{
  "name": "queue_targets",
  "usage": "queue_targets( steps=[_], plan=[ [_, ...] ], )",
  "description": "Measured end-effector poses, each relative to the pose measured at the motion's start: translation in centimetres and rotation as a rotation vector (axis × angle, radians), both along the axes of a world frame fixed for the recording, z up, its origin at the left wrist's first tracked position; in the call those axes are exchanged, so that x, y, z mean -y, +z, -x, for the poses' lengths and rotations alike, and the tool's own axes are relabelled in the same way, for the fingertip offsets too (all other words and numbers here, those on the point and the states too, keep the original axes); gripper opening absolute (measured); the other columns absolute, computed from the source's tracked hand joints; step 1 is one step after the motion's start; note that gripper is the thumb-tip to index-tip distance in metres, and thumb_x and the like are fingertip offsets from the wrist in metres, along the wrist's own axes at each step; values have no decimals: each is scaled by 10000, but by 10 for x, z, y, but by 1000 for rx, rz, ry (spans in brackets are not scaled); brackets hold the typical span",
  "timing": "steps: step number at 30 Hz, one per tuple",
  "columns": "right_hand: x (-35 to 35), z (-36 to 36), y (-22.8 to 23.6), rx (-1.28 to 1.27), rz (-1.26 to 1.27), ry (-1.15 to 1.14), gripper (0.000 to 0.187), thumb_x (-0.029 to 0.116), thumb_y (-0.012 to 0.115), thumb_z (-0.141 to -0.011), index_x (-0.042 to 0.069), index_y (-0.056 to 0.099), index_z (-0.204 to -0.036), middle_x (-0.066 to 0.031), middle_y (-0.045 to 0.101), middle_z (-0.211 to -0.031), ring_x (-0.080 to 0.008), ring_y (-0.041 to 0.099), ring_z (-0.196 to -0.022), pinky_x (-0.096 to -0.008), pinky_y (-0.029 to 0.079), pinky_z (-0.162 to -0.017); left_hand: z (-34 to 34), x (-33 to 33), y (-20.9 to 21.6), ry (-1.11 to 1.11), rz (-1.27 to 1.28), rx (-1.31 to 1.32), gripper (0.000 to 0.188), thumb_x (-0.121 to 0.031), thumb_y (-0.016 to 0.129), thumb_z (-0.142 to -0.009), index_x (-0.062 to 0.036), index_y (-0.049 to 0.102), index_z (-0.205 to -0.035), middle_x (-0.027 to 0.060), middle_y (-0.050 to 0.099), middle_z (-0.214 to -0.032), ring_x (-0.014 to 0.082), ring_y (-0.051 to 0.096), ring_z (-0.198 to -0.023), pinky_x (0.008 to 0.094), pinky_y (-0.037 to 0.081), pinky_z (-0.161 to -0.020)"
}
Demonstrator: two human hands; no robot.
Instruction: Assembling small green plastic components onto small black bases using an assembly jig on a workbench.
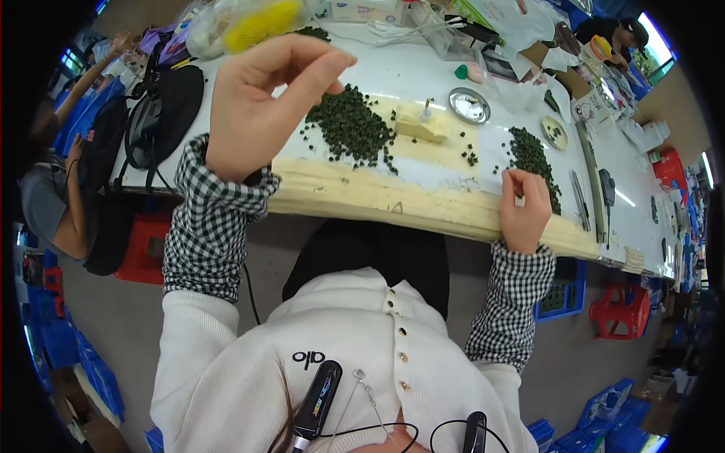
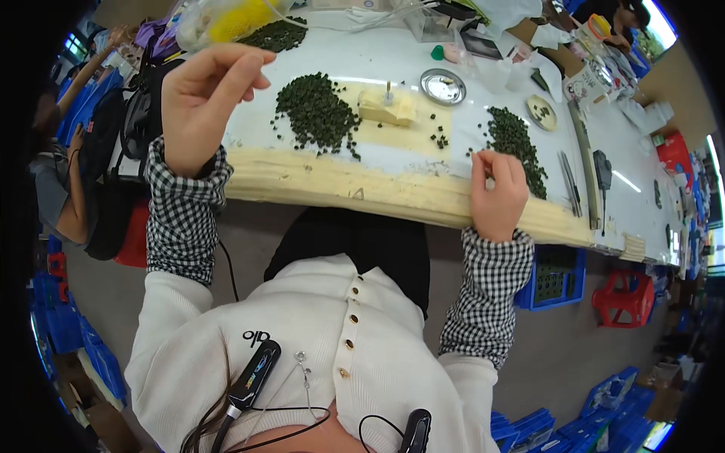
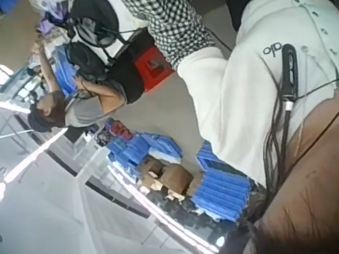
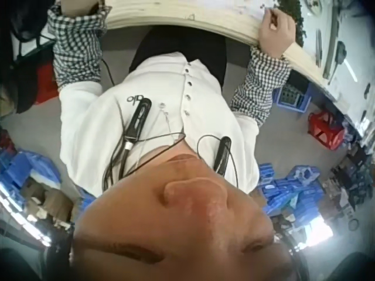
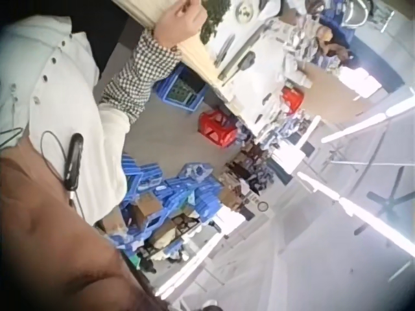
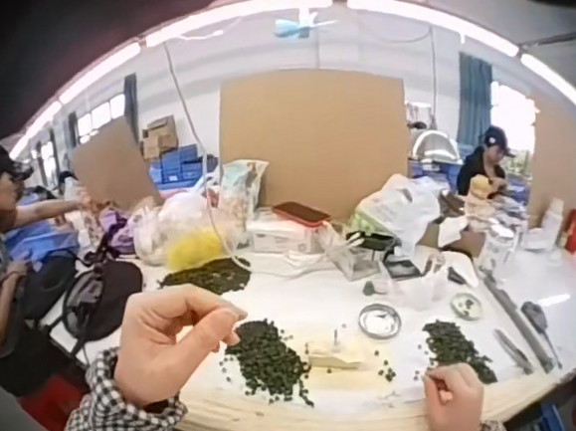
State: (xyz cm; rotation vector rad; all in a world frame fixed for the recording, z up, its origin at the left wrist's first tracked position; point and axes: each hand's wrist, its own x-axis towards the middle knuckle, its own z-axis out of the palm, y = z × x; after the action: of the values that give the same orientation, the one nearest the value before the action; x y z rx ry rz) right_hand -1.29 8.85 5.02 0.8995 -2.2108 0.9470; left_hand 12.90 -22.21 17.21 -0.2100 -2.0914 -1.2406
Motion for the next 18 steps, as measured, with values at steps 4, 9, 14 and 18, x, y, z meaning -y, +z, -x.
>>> queue_targets(
  steps=[4,9,14,18],
  plan=[
    [23,-18,18,131,-72,100,130,-17,728,-758,1,661,-868,-118,610,-807,-274,596,-739,-345,485,-657,20,11,-14,17,-138,115,114,-72,654,-913,9,708,-973,34,687,-771,53,607,-709,197,451,-627],
    [60,-14,45,175,-285,229,176,21,754,-734,18,669,-888,-87,593,-795,-256,579,-721,-353,474,-627,44,28,-22,-48,-89,401,77,-25,650,-885,15,693,-935,55,676,-818,93,611,-722,232,457,-645],
    [79,-13,44,268,-332,207,221,43,741,-752,12,687,-964,-69,580,-787,-233,556,-696,-341,466,-606,50,20,-44,-360,415,325,241,-91,779,-730,-64,689,-951,63,663,-997,248,613,-959,361,481,-781],
    [103,-17,41,242,-384,209,299,24,715,-745,13,685,-1042,-53,530,-746,-213,535,-672,-332,460,-593,49,10,-59,-415,628,339,341,-183,752,-755,-90,658,-1069,44,624,-1182,245,542,-1179,397,433,-924]
  ],
)
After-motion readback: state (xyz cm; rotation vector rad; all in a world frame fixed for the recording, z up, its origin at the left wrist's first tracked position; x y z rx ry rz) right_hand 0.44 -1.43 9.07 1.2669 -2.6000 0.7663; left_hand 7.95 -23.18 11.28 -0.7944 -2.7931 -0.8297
